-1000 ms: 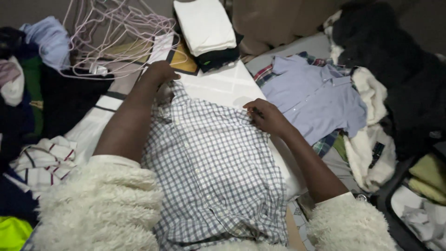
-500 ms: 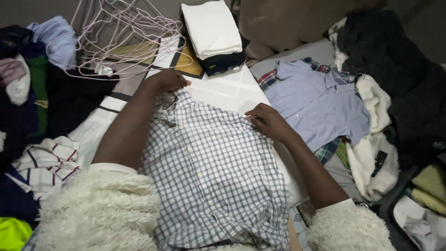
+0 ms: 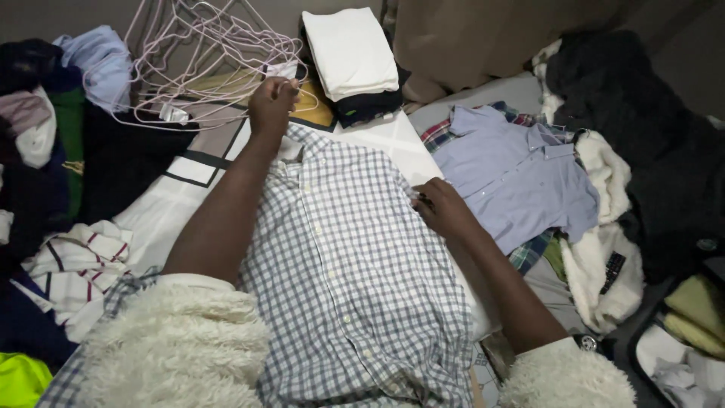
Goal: Organize and fold or button a plaid shirt on a white surface next to other garments.
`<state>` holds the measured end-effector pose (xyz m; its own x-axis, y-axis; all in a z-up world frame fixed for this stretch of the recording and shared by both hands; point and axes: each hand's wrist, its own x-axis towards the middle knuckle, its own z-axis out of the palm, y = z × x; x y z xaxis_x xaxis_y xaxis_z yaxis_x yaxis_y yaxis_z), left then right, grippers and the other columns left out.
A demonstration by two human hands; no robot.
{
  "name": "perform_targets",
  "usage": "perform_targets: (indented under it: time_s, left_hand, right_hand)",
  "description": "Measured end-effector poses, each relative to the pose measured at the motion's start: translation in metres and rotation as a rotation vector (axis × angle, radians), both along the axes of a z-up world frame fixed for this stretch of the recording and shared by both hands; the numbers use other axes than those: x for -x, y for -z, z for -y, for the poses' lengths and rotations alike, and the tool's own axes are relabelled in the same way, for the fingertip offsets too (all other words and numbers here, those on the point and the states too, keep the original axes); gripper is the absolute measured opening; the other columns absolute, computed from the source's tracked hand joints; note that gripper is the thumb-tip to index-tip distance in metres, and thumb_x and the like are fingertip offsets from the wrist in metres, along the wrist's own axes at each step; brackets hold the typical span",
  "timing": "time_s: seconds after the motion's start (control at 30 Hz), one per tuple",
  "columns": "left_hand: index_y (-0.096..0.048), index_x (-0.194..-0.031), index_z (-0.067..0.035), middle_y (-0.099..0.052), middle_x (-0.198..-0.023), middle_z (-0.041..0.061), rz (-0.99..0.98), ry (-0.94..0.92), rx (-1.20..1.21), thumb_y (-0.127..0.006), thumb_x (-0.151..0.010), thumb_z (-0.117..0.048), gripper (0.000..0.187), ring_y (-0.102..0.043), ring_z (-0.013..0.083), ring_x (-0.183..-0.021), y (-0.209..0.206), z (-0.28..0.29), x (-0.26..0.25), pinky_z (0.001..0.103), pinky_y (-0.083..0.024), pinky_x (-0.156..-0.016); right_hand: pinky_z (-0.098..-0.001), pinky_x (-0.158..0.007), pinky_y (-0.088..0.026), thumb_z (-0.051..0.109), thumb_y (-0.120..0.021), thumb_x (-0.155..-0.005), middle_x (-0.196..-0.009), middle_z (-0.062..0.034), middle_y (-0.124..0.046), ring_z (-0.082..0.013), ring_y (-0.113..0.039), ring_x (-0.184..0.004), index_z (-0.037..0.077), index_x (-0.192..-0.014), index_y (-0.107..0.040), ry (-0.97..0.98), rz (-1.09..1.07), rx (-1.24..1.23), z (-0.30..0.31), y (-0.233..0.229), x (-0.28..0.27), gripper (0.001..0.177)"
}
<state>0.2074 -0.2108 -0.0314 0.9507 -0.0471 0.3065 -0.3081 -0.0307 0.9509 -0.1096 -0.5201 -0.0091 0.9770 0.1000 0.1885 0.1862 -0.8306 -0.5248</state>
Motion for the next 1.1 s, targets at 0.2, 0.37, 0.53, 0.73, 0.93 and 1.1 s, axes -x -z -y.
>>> perform_targets:
  time_s: [0.2,0.37,0.53,0.73,0.93,1.1]
  left_hand:
    - [-0.068,-0.116,0.002,-0.072,-0.093,0.015,0.526,-0.175,-0.611,-0.083,-0.091,-0.032,0.044,-0.067,0.0326,-0.086,-0.016,-0.033,0.036,0.046,-0.052,-0.075]
    - [-0.07,-0.111,-0.002,-0.072,-0.095,0.015,0.604,-0.085,-0.74,-0.083,-0.089,-0.031,0.039,-0.067,0.0369,-0.094,-0.046,-0.065,0.078,0.049,-0.05,-0.084]
    - [-0.073,-0.107,-0.005,-0.073,-0.099,0.016,0.425,0.044,-0.771,-0.078,-0.093,-0.035,0.034,-0.069,0.0361,-0.096,-0.034,-0.043,0.054,0.048,-0.053,-0.086]
    - [-0.07,-0.106,0.004,-0.07,-0.106,0.027,0.036,0.04,-1.04,-0.075,-0.095,-0.049,0.054,-0.067,0.0427,-0.098,0.068,0.006,-0.065,0.051,-0.053,-0.082]
    - [-0.074,-0.113,-0.002,-0.074,-0.1,0.018,-0.41,0.294,-1.101,-0.063,-0.097,-0.058,0.059,-0.069,0.031,-0.082,0.09,0.024,-0.093,0.047,-0.053,-0.073]
    - [-0.057,-0.088,-0.017,-0.049,-0.066,0.002,-0.663,-0.026,-0.099,-0.072,-0.091,-0.057,0.043,-0.039,0.0196,-0.058,-0.024,0.02,0.003,0.039,-0.03,-0.055]
  right_hand:
    - [-0.0389,-0.082,-0.053,0.018,-0.077,-0.091,-0.114,-0.0215,-0.059,-0.0359,-0.055,-0.107,0.002,-0.116,-0.069,0.023,0.385,0.076,-0.025,0.005,0.013,0.031]
    - [-0.0434,-0.084,-0.051,0.022,-0.082,-0.086,-0.103,-0.0145,-0.065,-0.0321,-0.057,-0.096,0.002,-0.112,-0.071,-0.09,0.154,0.04,-0.074,-0.004,0.033,0.035]
    - [-0.044,-0.081,-0.049,0.02,-0.081,-0.084,-0.101,-0.0188,-0.064,-0.0358,-0.057,-0.094,-0.004,-0.112,-0.071,-0.15,0.303,0.074,-0.088,0.04,0.022,0.038]
    - [-0.0435,-0.083,-0.05,0.003,-0.074,-0.083,-0.097,-0.0145,-0.064,-0.0349,-0.059,-0.096,0.004,-0.103,-0.071,-0.097,0.283,0.137,-0.089,0.027,0.033,0.02]
    - [-0.0447,-0.083,-0.048,0.002,-0.076,-0.075,-0.105,-0.0148,-0.062,-0.0332,-0.057,-0.097,0.002,-0.11,-0.068,-0.204,0.345,0.136,-0.089,-0.001,0.068,0.037]
    - [-0.0456,-0.092,-0.049,0.005,-0.076,-0.078,-0.113,-0.0159,-0.061,-0.0329,-0.056,-0.106,-0.002,-0.113,-0.065,-0.34,0.367,0.187,-0.092,-0.003,0.081,0.038]
